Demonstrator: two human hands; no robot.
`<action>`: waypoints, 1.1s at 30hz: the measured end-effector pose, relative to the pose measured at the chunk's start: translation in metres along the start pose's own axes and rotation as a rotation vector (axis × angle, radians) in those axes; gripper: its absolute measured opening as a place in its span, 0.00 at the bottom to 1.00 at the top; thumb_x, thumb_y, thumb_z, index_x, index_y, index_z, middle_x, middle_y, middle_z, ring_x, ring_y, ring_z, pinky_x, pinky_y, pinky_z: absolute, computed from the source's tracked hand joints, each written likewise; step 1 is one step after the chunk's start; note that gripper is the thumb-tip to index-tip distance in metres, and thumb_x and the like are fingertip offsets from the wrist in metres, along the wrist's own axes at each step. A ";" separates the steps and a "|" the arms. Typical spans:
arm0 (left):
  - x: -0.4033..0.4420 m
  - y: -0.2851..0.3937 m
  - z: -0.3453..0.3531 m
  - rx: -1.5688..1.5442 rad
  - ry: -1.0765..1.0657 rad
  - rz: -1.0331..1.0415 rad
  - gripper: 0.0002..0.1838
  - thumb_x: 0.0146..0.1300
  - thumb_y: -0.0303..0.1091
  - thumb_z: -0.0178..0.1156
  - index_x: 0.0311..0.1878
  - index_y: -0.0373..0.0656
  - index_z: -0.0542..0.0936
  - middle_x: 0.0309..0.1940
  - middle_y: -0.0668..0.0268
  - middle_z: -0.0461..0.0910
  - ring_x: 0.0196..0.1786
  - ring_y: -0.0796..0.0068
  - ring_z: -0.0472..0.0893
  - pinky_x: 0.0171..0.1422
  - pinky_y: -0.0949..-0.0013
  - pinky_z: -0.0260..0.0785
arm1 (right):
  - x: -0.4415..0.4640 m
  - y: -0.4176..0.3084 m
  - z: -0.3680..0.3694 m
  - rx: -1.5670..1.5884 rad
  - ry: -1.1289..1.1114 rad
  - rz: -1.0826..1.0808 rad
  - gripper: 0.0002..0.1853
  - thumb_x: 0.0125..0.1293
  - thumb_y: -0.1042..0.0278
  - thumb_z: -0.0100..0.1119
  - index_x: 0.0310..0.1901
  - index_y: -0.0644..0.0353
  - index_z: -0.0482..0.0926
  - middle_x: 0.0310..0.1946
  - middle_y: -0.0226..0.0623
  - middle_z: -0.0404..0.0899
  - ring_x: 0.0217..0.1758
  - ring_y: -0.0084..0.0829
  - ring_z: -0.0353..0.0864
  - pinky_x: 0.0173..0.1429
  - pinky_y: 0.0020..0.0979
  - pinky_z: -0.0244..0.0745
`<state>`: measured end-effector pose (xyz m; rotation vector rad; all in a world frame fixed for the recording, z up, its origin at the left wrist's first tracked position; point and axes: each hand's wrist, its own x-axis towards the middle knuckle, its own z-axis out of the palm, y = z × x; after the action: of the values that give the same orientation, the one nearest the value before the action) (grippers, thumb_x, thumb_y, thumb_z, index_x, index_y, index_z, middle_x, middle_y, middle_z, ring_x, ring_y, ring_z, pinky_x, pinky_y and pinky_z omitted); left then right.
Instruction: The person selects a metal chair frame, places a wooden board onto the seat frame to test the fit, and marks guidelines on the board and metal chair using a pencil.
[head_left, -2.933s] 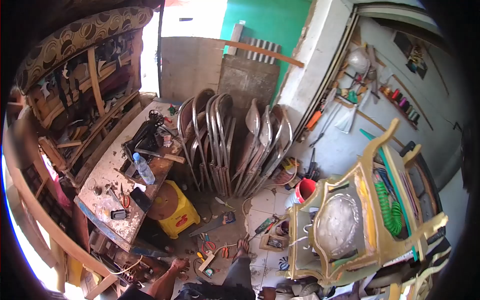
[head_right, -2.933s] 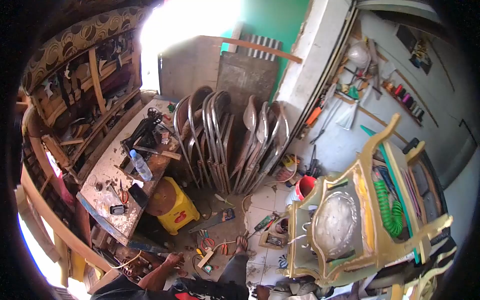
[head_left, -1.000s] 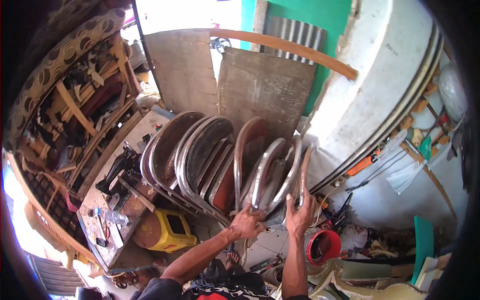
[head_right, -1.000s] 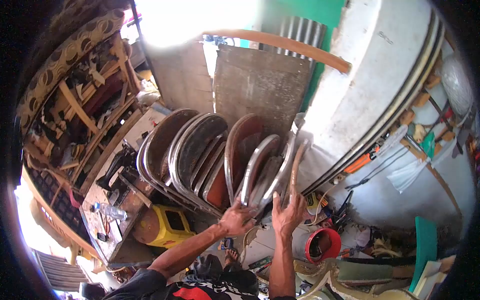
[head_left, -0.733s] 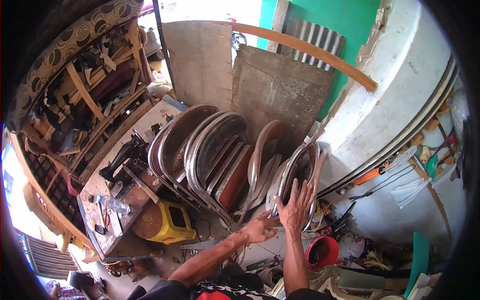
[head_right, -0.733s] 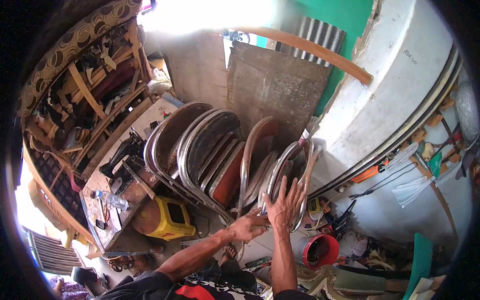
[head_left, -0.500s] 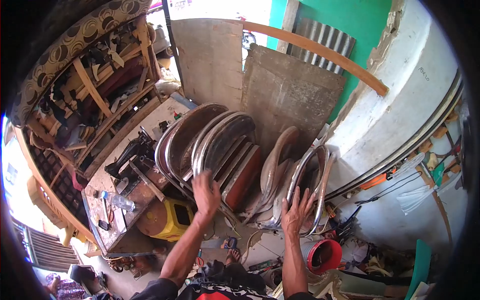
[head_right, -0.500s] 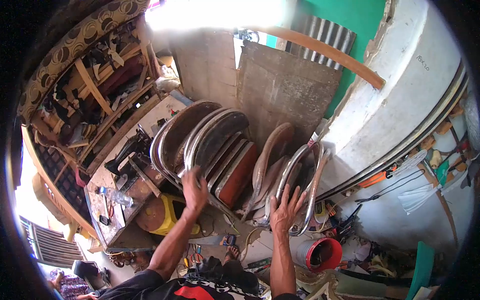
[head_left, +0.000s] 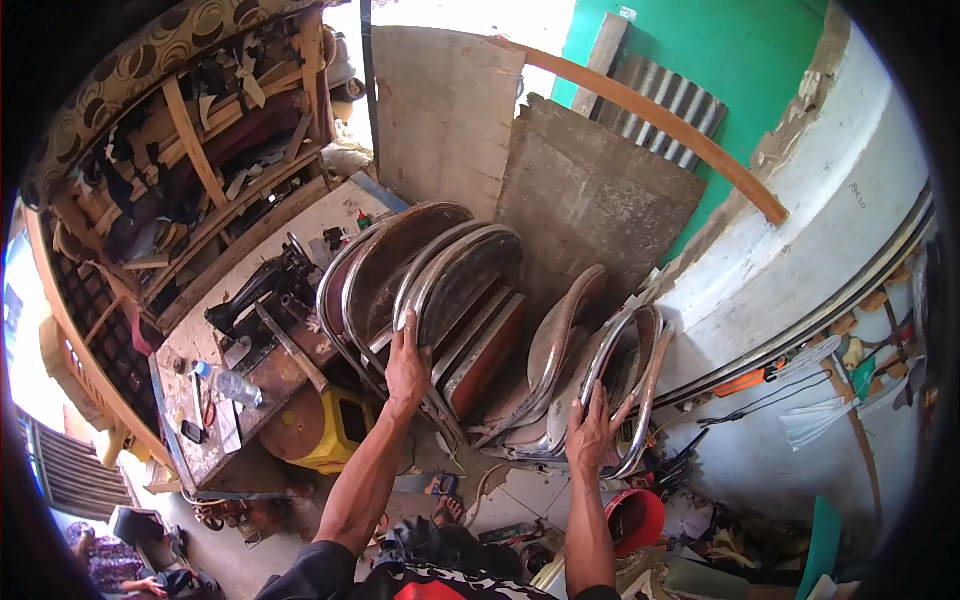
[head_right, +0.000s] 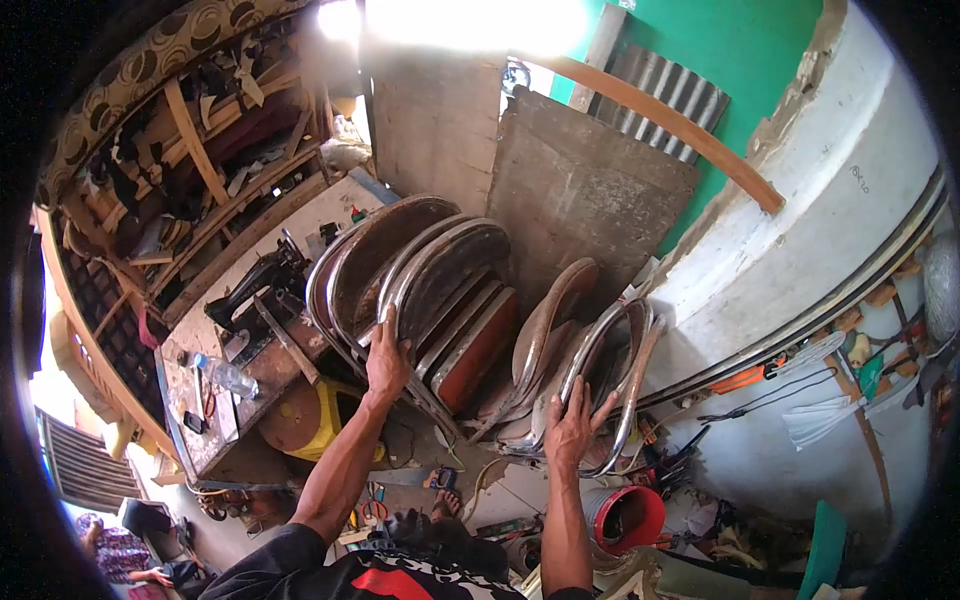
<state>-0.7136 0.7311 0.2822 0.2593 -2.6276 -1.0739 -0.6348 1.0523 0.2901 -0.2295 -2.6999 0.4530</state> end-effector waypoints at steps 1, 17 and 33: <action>0.000 0.000 -0.001 -0.005 -0.014 -0.011 0.45 0.64 0.24 0.62 0.81 0.53 0.52 0.65 0.47 0.69 0.61 0.40 0.76 0.60 0.49 0.74 | 0.001 0.000 0.000 0.006 0.010 -0.011 0.30 0.74 0.56 0.55 0.73 0.61 0.67 0.70 0.48 0.72 0.83 0.64 0.36 0.83 0.57 0.40; -0.113 0.090 0.035 -0.528 -0.312 0.034 0.41 0.64 0.35 0.60 0.80 0.47 0.57 0.64 0.43 0.74 0.66 0.41 0.74 0.71 0.52 0.67 | -0.002 -0.001 0.005 0.043 -0.024 0.184 0.35 0.77 0.48 0.47 0.79 0.55 0.55 0.79 0.69 0.40 0.83 0.64 0.40 0.77 0.56 0.55; -0.024 -0.023 0.014 -0.084 0.489 -0.147 0.25 0.61 0.27 0.60 0.62 0.33 0.71 0.53 0.41 0.73 0.53 0.39 0.76 0.59 0.46 0.70 | -0.008 -0.026 0.003 0.025 -0.153 0.192 0.51 0.65 0.42 0.65 0.81 0.48 0.47 0.70 0.52 0.69 0.73 0.52 0.66 0.71 0.72 0.43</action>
<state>-0.6941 0.7303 0.2515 0.6180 -2.1492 -1.0090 -0.6308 1.0258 0.2936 -0.4670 -2.8315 0.5813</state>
